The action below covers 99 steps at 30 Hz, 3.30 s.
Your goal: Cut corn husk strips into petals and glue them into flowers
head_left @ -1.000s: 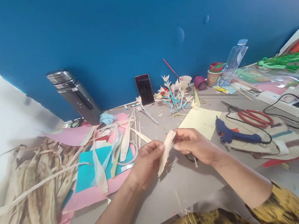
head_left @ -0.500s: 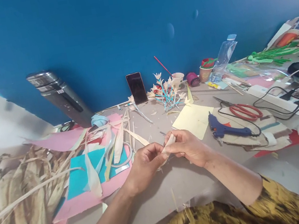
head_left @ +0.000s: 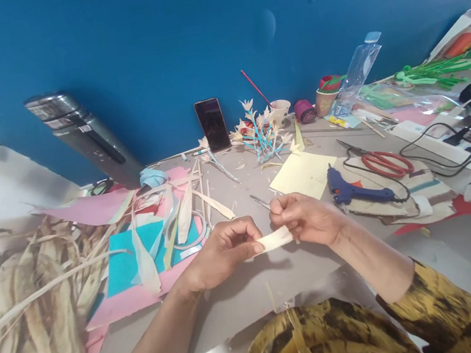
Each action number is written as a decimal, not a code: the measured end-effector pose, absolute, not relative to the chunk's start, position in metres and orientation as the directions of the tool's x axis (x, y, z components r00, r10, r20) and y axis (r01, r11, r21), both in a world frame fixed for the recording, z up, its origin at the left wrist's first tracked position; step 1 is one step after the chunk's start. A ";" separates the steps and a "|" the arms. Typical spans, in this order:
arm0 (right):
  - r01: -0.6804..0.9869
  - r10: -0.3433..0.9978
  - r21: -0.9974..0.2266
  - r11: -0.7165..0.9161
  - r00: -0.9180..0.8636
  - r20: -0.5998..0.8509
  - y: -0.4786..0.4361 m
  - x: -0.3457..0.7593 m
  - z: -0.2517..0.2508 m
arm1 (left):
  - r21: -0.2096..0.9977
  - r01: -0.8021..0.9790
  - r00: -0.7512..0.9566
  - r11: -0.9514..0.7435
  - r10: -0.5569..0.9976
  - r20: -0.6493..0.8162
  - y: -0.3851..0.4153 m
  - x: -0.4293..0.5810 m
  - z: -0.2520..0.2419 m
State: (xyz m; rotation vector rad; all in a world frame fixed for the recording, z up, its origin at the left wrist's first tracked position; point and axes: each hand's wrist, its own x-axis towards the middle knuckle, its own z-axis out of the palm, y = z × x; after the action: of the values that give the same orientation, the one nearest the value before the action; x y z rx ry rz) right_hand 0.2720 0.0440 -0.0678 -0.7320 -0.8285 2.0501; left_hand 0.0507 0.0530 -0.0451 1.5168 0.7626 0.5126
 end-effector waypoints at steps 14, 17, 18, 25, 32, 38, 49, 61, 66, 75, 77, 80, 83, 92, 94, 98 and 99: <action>-0.287 0.816 -0.881 -0.376 -0.553 -0.168 0.038 0.263 -0.063 | 0.993 0.071 0.741 0.095 0.661 -0.116 0.054 0.054 -0.050; -0.416 0.811 -0.802 -0.428 -0.568 -0.139 0.042 0.269 -0.068 | 0.989 0.059 0.740 0.132 0.659 -0.132 0.054 0.053 -0.048; -0.427 0.822 -0.803 -0.416 -0.554 -0.131 0.043 0.272 -0.068 | 0.988 0.065 0.737 0.143 0.660 -0.144 0.054 0.052 -0.048; -0.160 0.865 -0.969 -0.186 -0.495 -0.084 0.041 0.274 -0.056 | 0.973 0.109 0.725 0.201 0.654 -0.216 0.054 0.054 -0.053; -0.252 0.804 -0.899 -0.357 -0.573 -0.159 0.042 0.270 -0.057 | 0.977 0.069 0.766 0.201 0.617 -0.181 0.054 0.053 -0.051; -0.431 0.891 -0.856 -0.285 -0.448 -0.071 0.048 0.290 -0.062 | 0.972 0.108 0.755 0.209 0.618 -0.217 0.056 0.052 -0.051; -0.182 0.836 -0.931 -0.317 -0.517 -0.183 0.042 0.274 -0.057 | 0.962 0.113 0.731 0.249 0.635 -0.250 0.055 0.055 -0.052; -0.282 0.953 -0.947 -0.155 -0.294 -0.068 0.025 0.257 -0.079 | 0.976 -0.014 0.488 0.217 0.853 -0.183 0.054 0.061 -0.059; -0.129 0.986 -0.991 -0.044 -0.168 -0.022 0.024 0.241 -0.074 | 0.983 -0.036 0.471 0.180 0.871 -0.142 0.054 0.061 -0.063; 0.007 0.991 -1.000 0.011 -0.133 0.010 0.027 0.245 -0.066 | 0.985 -0.014 0.483 0.171 0.864 -0.143 0.054 0.059 -0.065; 0.062 0.992 -0.998 0.013 -0.124 0.005 0.026 0.246 -0.065 | 0.984 -0.028 0.460 0.174 0.876 -0.142 0.054 0.060 -0.063; 0.150 0.990 -0.989 0.007 -0.142 -0.015 0.026 0.246 -0.062 | 0.982 -0.039 0.423 0.187 0.893 -0.154 0.054 0.061 -0.061; 0.189 0.984 -0.982 0.021 -0.175 -0.012 0.027 0.245 -0.059 | 0.980 -0.048 0.411 0.193 0.898 -0.157 0.054 0.061 -0.059; 0.399 0.995 -0.914 0.072 -0.095 0.037 0.032 0.249 -0.055 | 0.970 -0.128 0.357 0.206 0.922 -0.149 0.057 0.059 -0.065; 0.636 0.998 -0.769 0.068 -0.057 0.041 0.030 0.257 -0.053 | 0.967 -0.151 0.327 0.205 0.934 -0.147 0.060 0.057 -0.067; 0.903 0.993 -0.427 0.041 -0.085 -0.084 0.023 0.271 -0.052 | 0.953 -0.199 0.294 0.230 0.941 -0.166 0.062 0.056 -0.065; 0.921 0.990 -0.389 0.031 -0.081 -0.113 0.022 0.273 -0.053 | 0.948 -0.215 0.295 0.234 0.941 -0.166 0.062 0.057 -0.064</action>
State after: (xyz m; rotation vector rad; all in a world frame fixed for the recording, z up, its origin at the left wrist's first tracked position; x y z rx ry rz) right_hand 0.2726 0.0217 -0.0530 -1.9909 -2.1110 0.5466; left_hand 0.0569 0.0622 -0.0641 1.0007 0.9202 0.9705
